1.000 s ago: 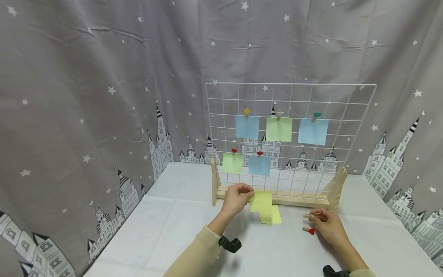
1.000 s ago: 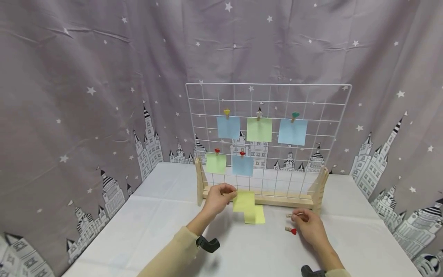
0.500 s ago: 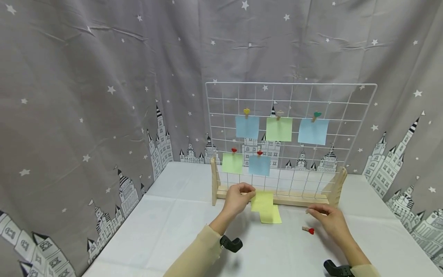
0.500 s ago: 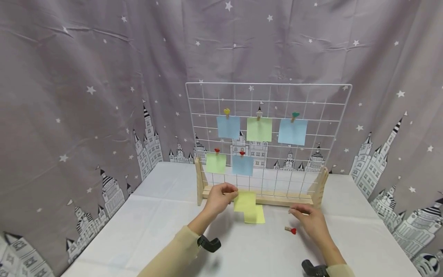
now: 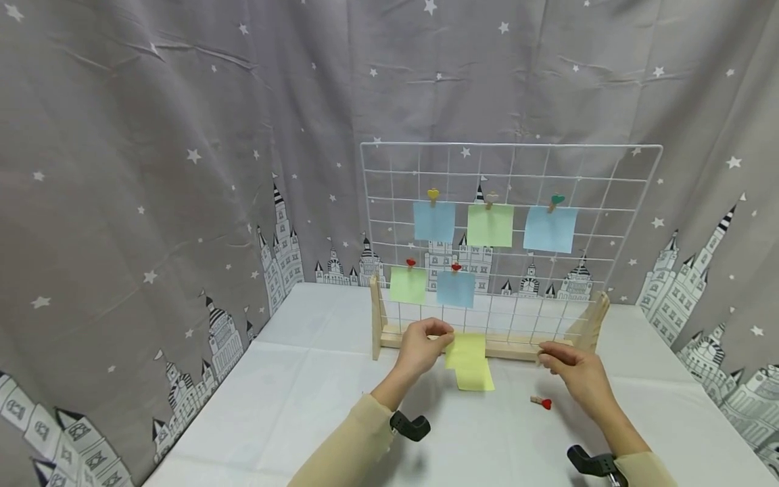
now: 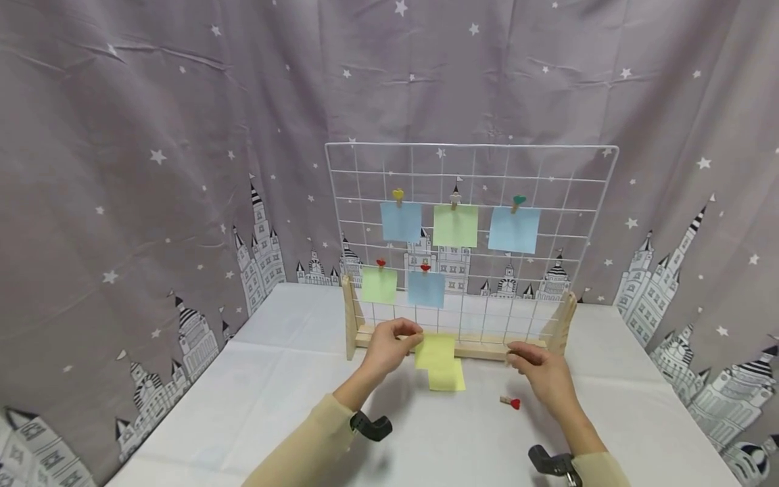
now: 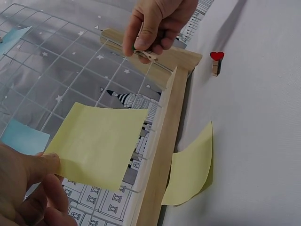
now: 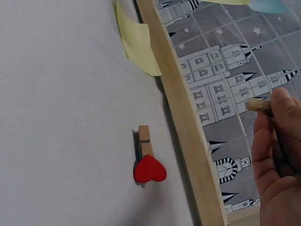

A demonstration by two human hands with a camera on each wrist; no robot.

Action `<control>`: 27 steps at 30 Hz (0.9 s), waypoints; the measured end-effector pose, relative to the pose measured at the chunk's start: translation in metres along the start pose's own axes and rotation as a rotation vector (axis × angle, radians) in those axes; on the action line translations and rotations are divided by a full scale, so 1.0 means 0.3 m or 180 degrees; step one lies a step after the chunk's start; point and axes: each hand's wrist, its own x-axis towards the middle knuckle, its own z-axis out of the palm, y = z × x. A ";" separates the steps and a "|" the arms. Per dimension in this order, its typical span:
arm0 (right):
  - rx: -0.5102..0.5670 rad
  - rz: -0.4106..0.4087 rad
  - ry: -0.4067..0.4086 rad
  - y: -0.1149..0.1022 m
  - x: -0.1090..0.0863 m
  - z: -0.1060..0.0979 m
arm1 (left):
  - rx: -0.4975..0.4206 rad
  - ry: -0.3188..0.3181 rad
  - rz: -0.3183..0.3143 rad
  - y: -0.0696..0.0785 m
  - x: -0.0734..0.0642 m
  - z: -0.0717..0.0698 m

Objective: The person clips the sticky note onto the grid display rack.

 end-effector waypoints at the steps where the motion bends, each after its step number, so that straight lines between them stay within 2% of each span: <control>1: -0.0002 -0.0015 0.0002 -0.007 0.002 0.000 | 0.0005 0.0000 0.0003 0.004 0.000 0.000; 12: -0.0214 -0.0187 0.0022 -0.063 0.019 -0.004 | 0.0019 0.0042 0.0032 0.028 0.006 0.013; 15: -0.0144 -0.0161 -0.0009 -0.076 0.023 -0.003 | 0.0014 0.0043 0.0075 0.037 0.011 0.017; 21: 0.0214 -0.0081 0.0069 -0.113 0.030 -0.007 | -0.0029 0.0028 0.0127 0.053 0.022 0.026; 27: 0.0247 -0.0065 0.0005 -0.143 0.040 -0.009 | -0.0098 0.0045 0.0106 0.062 0.025 0.036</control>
